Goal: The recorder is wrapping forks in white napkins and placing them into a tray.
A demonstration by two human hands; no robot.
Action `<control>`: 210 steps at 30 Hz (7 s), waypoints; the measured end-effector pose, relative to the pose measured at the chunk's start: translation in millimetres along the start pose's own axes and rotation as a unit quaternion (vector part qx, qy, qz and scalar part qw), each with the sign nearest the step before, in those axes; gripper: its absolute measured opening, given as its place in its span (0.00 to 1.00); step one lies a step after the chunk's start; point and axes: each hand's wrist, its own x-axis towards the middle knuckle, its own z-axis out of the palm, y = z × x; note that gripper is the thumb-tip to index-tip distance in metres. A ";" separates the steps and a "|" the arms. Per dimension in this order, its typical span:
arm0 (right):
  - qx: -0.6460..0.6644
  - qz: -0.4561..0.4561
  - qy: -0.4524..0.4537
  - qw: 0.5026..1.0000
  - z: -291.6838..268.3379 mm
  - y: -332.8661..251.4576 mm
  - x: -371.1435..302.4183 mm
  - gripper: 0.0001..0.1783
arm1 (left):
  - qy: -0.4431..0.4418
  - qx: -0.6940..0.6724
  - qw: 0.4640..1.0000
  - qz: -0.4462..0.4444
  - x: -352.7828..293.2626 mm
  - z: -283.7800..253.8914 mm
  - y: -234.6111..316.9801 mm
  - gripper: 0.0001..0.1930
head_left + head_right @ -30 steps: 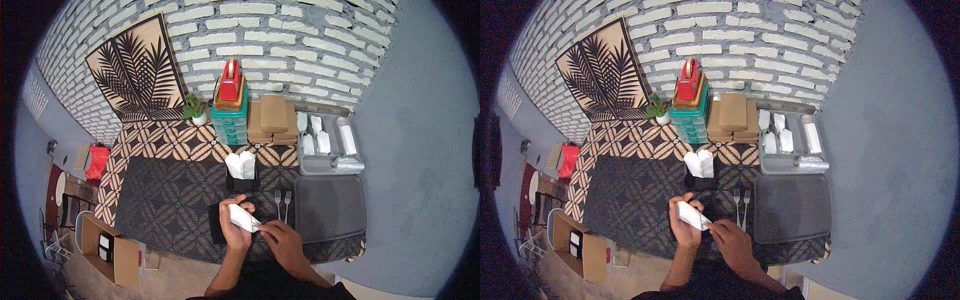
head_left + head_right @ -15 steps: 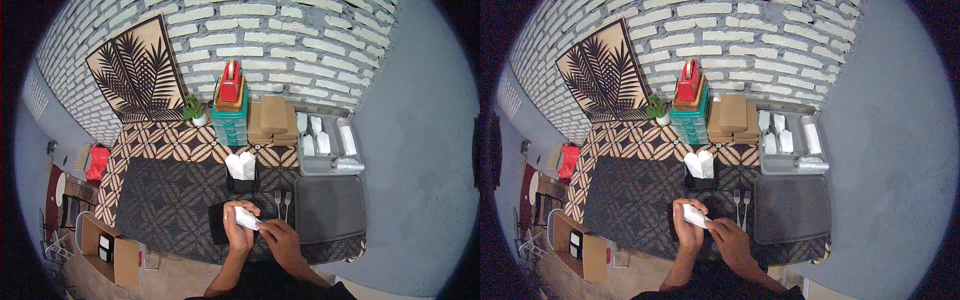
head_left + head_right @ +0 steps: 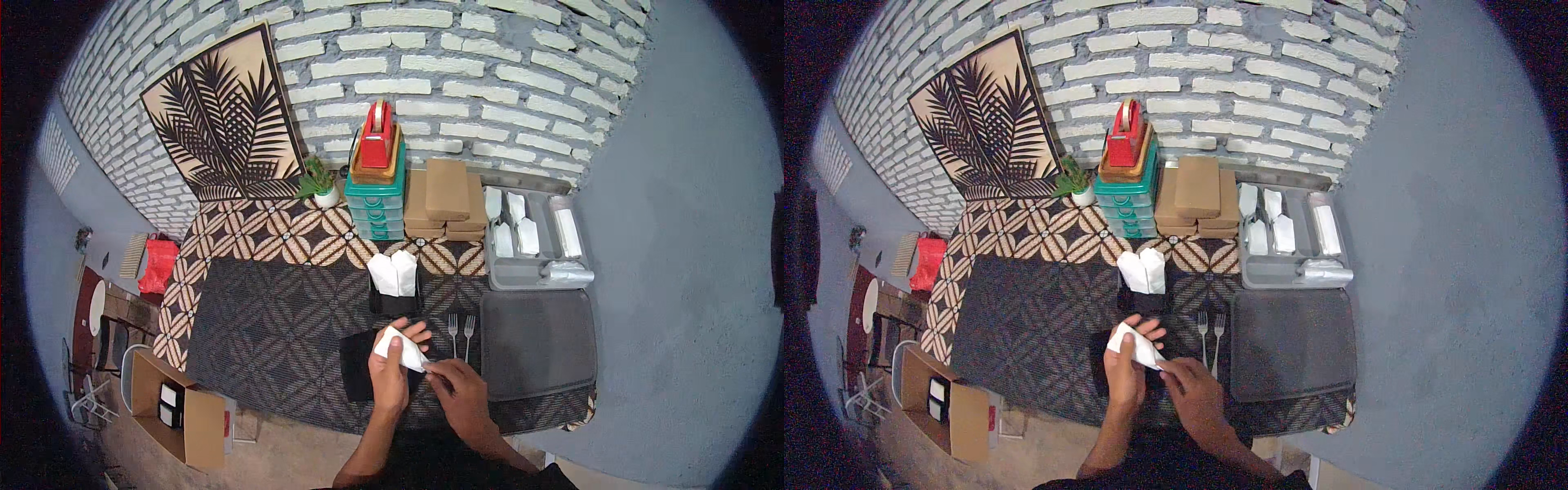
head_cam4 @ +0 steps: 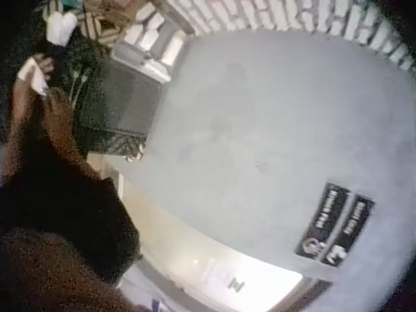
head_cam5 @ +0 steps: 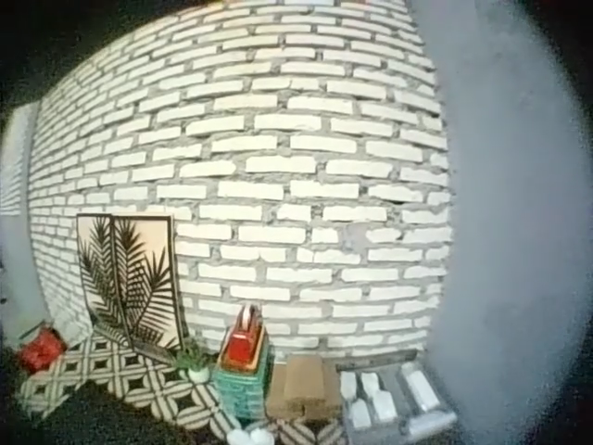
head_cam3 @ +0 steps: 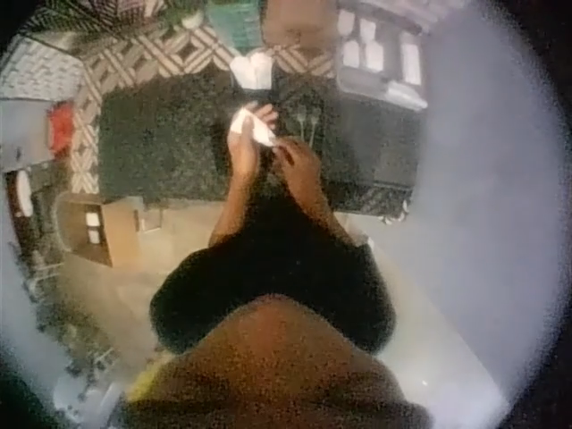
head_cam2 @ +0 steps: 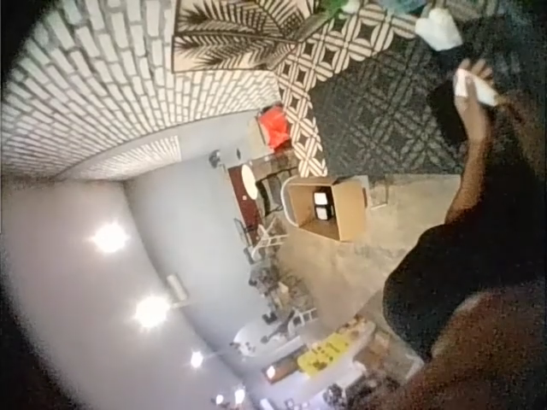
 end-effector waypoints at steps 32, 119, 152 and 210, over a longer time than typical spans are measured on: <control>0.290 0.192 -0.071 0.935 19.0 29.7 -3.8 0.20 | -0.011 0.081 0.995 -0.059 -4.2 -9.5 4.9 0.07; 0.228 0.250 0.010 0.941 -8.0 101.0 11.5 0.13 | -0.072 0.123 0.961 -0.237 19.0 3.2 -70.4 0.05; 0.182 0.267 0.105 0.941 -37.3 150.7 47.6 0.13 | -0.133 0.179 0.951 -0.215 60.9 39.5 -110.8 0.05; -0.114 0.226 -0.033 0.967 56.9 173.8 15.5 0.10 | -0.114 0.345 0.924 -0.120 -12.4 -62.9 -159.6 0.18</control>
